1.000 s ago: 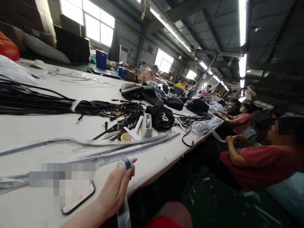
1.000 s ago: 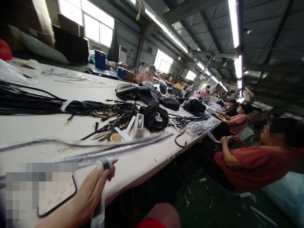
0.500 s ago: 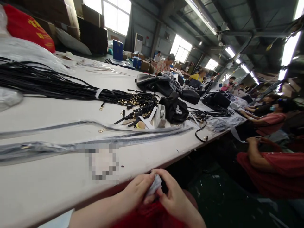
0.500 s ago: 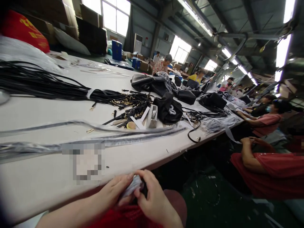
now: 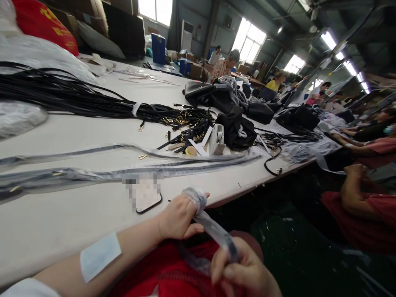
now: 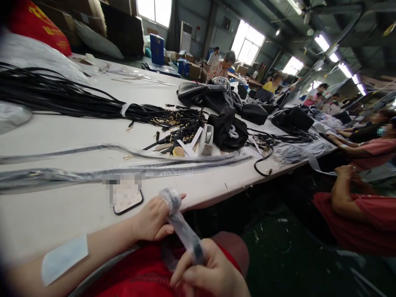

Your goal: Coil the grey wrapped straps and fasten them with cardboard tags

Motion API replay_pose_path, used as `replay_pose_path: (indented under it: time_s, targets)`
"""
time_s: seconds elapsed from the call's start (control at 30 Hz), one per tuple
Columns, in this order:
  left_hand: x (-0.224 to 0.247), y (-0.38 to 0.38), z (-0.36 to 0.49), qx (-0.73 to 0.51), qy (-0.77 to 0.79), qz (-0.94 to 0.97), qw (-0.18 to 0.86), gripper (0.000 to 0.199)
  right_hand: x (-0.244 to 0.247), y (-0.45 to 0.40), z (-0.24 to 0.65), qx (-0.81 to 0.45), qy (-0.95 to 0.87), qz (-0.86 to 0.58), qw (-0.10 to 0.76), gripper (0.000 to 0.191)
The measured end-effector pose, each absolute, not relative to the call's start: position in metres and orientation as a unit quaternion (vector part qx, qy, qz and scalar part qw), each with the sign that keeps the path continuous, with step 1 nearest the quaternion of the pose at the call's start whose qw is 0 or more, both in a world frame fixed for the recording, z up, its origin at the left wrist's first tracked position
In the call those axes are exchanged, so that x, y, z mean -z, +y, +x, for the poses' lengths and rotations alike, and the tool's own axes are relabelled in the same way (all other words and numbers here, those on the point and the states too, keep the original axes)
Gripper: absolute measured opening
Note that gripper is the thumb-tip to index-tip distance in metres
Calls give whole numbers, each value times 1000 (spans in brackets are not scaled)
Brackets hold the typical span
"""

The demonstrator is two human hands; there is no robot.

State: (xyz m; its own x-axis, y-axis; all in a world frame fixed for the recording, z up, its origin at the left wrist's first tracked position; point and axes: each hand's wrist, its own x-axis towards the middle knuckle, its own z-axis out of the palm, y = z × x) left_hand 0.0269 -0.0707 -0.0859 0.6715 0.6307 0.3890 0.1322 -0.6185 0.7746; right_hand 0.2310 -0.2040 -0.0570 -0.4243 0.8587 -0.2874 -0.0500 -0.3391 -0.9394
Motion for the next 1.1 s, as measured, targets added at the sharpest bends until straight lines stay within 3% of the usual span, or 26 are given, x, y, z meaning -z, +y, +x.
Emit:
replay_pose_path:
  time_s: [0.07,0.17,0.23,0.3,0.4,0.47,0.57,0.63,0.77,0.93,1.03,1.1]
  targets:
    - [91,-75,25,-283,232,859,358,45,54,-196,252,-635,-470,-479,381,40]
    - [88,-85,26,-232,266,855,381,38,55,-176,273,-533,-498,-572,375,29]
    - [83,-92,29,-188,291,809,474,46,59,-163,278,-446,-548,-616,350,21]
    - [78,-98,32,-118,297,700,639,56,64,-156,275,-370,-606,-614,343,26]
    - [76,-101,36,-43,273,451,849,60,73,-156,256,-435,-658,-521,326,36]
    - [76,-99,36,-39,252,325,911,55,80,-160,239,-507,-656,-462,315,40]
    - [75,-93,32,-43,206,234,949,54,95,-162,224,-485,-637,-492,342,33]
    - [71,-90,27,-44,184,213,959,55,106,-160,225,-441,-613,-540,372,25]
    - [59,-86,23,-78,178,214,957,53,120,-157,236,-419,-598,-569,379,29]
    - [38,-76,37,-269,176,244,915,49,119,-169,216,-587,-558,-523,267,34]
    - [39,-71,48,-393,235,395,797,47,111,-175,200,-698,-490,-445,274,34]
    - [48,-72,54,-422,279,573,644,45,104,-176,198,-744,-452,-384,308,37]
